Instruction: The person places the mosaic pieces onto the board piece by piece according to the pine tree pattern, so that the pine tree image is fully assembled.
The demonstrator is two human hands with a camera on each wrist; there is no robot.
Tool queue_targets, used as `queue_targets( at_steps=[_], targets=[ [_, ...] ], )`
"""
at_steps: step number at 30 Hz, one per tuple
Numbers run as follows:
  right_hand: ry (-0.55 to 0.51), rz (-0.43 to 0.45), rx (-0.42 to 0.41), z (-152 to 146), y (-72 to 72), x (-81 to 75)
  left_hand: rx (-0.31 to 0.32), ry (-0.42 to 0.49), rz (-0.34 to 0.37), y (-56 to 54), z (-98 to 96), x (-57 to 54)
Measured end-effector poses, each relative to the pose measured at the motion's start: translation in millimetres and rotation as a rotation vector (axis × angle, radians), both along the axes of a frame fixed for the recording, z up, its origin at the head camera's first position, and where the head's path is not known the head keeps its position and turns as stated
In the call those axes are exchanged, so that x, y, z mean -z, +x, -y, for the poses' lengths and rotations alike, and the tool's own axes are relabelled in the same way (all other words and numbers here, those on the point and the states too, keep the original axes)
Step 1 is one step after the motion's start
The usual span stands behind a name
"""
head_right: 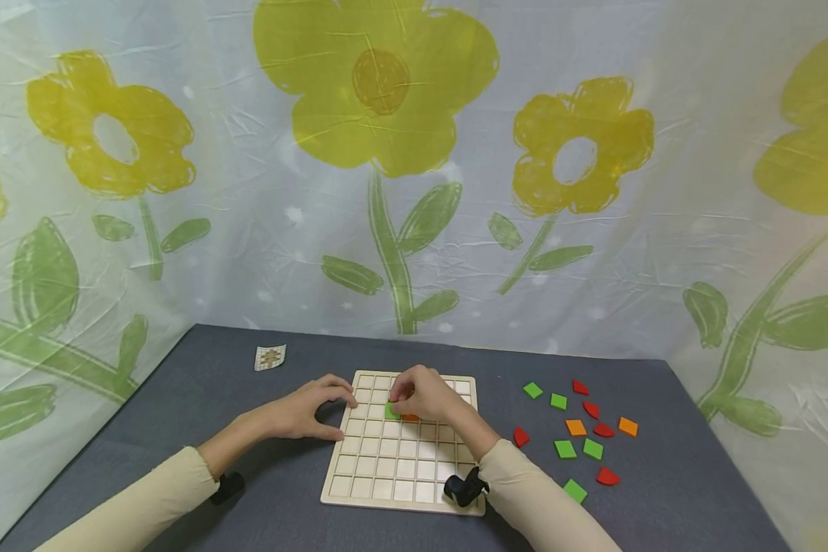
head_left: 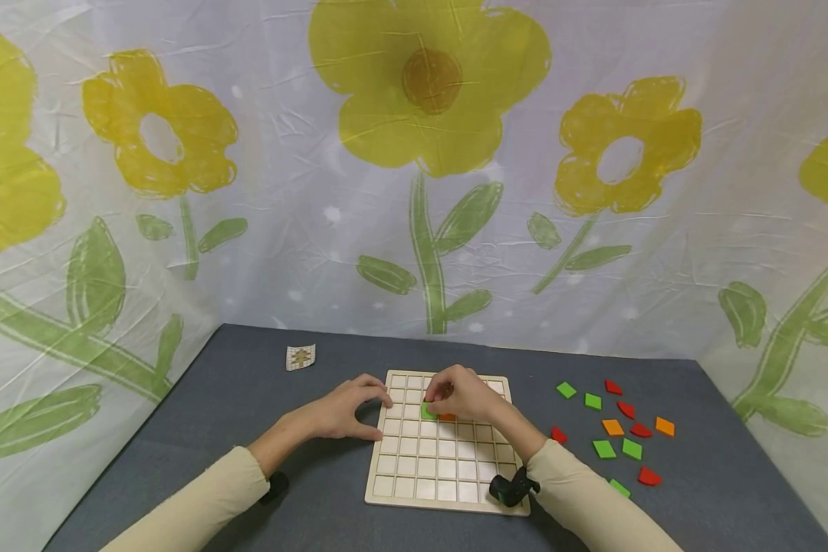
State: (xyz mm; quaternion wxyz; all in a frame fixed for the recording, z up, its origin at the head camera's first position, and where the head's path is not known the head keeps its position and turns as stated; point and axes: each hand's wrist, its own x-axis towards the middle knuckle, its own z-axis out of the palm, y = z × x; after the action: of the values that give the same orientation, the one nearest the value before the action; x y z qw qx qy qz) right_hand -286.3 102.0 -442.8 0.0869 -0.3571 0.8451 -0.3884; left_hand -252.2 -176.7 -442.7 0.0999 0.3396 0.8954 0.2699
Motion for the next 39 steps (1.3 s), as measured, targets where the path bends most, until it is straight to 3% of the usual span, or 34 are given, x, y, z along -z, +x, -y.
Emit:
queue_targets(
  at_steps=[10, 19, 29, 39],
  targets=[
    [0.034, -0.011, 0.013, 0, 1.3, -0.2, 0.006, 0.001, -0.008, 0.1, 0.2, -0.2],
    [-0.010, 0.018, -0.013, -9, 4.7, -5.4, 0.002, -0.003, -0.002, -0.9, 0.3, 1.2],
    [-0.061, 0.019, -0.052, -47, 10.5, -13.7, 0.004, 0.002, -0.006, -0.6, 1.2, 2.0],
    [-0.061, 0.011, -0.012, -95, 22.7, -26.0, 0.014, 0.007, -0.016, -0.7, 2.0, 0.8]
  ],
)
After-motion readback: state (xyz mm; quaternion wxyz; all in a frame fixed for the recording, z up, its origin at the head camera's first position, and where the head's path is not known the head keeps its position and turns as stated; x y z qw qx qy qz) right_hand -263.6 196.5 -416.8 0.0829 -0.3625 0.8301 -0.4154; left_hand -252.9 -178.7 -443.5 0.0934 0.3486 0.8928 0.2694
